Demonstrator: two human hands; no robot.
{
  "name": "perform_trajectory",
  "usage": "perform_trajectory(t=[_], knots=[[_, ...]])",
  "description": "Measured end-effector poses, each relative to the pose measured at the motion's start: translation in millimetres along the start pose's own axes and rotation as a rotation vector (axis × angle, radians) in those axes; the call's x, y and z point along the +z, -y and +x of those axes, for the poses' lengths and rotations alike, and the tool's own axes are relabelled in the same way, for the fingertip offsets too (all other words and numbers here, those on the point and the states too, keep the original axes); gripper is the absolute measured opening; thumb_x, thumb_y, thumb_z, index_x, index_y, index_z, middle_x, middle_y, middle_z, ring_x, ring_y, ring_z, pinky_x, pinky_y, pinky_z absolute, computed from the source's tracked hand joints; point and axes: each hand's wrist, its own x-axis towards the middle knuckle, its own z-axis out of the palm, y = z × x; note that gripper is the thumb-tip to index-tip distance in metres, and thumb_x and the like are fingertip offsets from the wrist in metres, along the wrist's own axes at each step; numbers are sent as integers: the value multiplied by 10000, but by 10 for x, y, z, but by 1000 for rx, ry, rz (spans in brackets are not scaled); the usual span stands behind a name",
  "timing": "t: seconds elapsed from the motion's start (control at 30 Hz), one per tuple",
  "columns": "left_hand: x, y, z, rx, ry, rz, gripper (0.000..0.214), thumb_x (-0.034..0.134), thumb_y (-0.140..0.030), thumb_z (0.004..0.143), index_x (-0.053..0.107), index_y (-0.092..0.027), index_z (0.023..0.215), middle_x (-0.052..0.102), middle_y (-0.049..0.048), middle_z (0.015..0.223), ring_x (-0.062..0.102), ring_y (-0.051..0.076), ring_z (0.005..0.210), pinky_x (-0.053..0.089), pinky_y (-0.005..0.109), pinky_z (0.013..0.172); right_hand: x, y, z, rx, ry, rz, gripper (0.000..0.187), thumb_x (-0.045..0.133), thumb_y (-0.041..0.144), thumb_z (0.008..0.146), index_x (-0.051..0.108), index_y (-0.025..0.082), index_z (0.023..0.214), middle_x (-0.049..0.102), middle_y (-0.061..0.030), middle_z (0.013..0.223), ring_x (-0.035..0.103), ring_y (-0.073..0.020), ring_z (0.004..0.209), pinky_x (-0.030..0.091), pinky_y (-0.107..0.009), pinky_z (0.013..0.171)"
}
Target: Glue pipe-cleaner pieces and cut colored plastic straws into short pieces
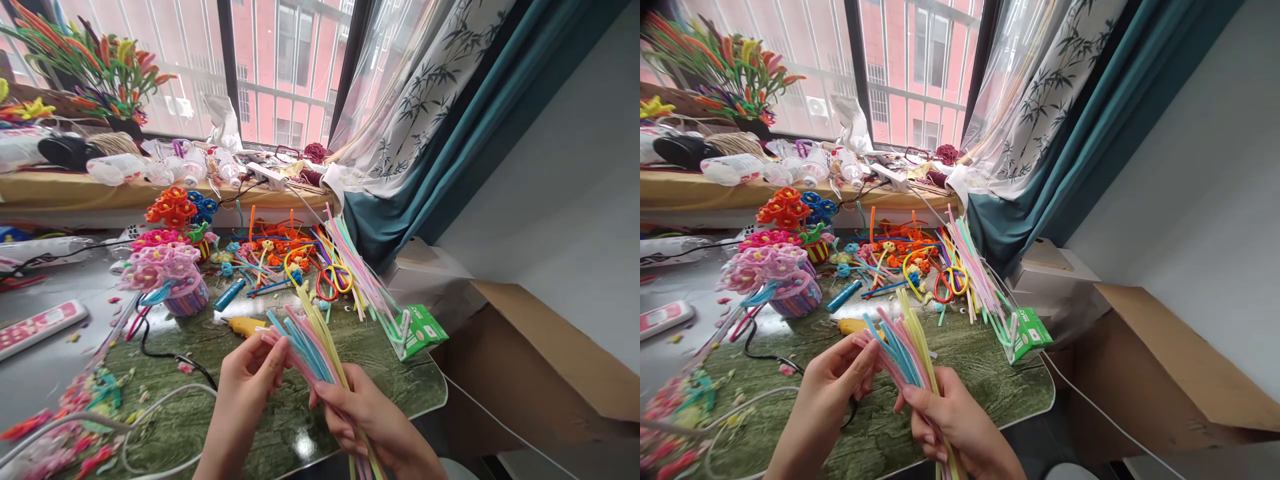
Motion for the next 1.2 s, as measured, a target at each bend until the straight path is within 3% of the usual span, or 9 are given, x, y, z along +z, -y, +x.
perform_trajectory(t=[0.27,0.4,0.53,0.77,0.83,0.93,1.03,1.1,1.2], knots=[[6,15,-8,-29,-61,-56,317,752,-446,706,639,-152,675,497,-59,500,379,55,421,296,154,388,-10,-4,26,-24,-30,-55,459,703,576,755,579,139,821,419,119,389,285,-10,258,225,-128,276],[57,16,-3,-49,8,-15,345,762,-465,689,643,-142,665,486,-52,511,378,64,450,295,163,403,-9,-3,38,-50,-30,-79,470,693,586,762,574,136,829,417,120,391,281,-9,251,230,-129,278],[93,27,1,7,-35,32,405,719,-531,709,582,-166,601,435,-63,493,357,76,449,301,179,401,-19,-25,57,-84,-56,-114,489,678,609,763,564,143,856,431,116,417,305,-15,266,247,-133,295],[154,73,-28,117,-19,105,268,719,-418,736,639,-169,677,626,-5,650,574,137,551,477,226,525,44,-36,80,-177,-226,-390,569,599,696,769,622,139,883,390,100,446,313,-47,322,236,-168,317],[175,82,-46,142,-40,132,217,720,-378,740,663,-169,729,645,-1,656,602,154,596,491,228,555,80,-13,72,-253,-268,-500,514,625,642,788,665,147,923,420,78,485,360,-70,389,314,-186,380],[203,67,-73,148,-50,123,178,726,-337,739,661,-172,725,669,2,678,621,161,643,509,227,601,142,47,48,-385,-269,-620,405,626,534,847,702,192,1050,587,14,649,516,-142,595,460,-249,632],[222,29,-90,148,-72,104,200,729,-322,735,628,-173,651,660,-7,665,604,141,631,504,207,603,185,88,27,-423,-240,-635,389,589,487,887,673,235,1170,686,-32,888,587,-213,810,458,-312,835],[228,10,-94,139,-75,100,186,730,-323,736,643,-171,674,665,-9,675,601,136,634,499,198,600,188,81,21,-417,-240,-641,408,583,488,888,657,239,1203,696,-46,959,595,-232,841,453,-330,865],[222,9,-100,116,-72,81,170,732,-328,736,675,-168,740,692,1,725,625,151,688,511,205,638,164,36,22,-388,-245,-676,441,585,522,872,664,223,1186,698,-50,893,589,-236,786,462,-334,834]])
